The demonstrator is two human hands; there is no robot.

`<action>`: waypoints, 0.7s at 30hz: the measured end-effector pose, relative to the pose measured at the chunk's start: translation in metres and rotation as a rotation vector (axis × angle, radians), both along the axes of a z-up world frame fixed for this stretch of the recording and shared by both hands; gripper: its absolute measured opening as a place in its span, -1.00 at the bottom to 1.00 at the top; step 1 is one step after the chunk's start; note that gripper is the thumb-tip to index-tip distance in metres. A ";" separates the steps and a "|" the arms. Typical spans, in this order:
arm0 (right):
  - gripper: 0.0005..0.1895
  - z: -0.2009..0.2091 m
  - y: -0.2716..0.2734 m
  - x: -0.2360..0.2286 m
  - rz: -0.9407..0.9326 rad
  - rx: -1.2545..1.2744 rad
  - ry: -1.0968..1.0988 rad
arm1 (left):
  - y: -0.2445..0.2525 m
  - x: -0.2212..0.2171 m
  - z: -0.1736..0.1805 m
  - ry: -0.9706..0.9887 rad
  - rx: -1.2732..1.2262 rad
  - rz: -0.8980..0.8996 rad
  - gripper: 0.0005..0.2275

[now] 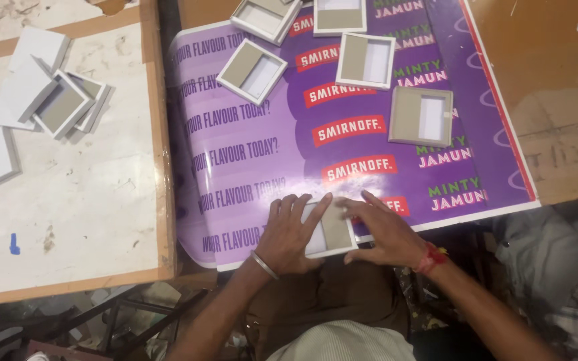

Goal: The person repeatedly picks up small square frames and presses them onto a purple Smirnoff Minty Jamun poster, aligning each frame over printed text blocks. The person handles frames one at a time, placing them in a grid-like pattern across the poster surface.

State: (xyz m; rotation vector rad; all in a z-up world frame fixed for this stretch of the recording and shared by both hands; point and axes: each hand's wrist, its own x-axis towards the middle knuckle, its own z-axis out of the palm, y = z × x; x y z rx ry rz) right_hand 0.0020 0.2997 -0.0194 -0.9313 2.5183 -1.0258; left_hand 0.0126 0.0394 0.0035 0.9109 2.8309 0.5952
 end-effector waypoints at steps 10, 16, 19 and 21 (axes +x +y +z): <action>-0.22 -0.021 0.093 -0.087 -0.530 0.393 0.713 | 0.033 -0.037 0.013 0.404 0.310 0.138 0.00; -0.50 -0.031 0.036 -0.050 -0.323 0.538 0.562 | 0.040 0.007 -0.034 0.049 0.568 0.330 -0.15; -0.50 -0.023 -0.011 0.007 -0.238 0.190 0.504 | 0.031 0.011 -0.047 0.084 0.612 0.423 -0.24; -0.46 -0.017 -0.038 0.031 -0.214 0.054 0.365 | 0.022 0.011 -0.049 0.129 0.587 0.374 -0.30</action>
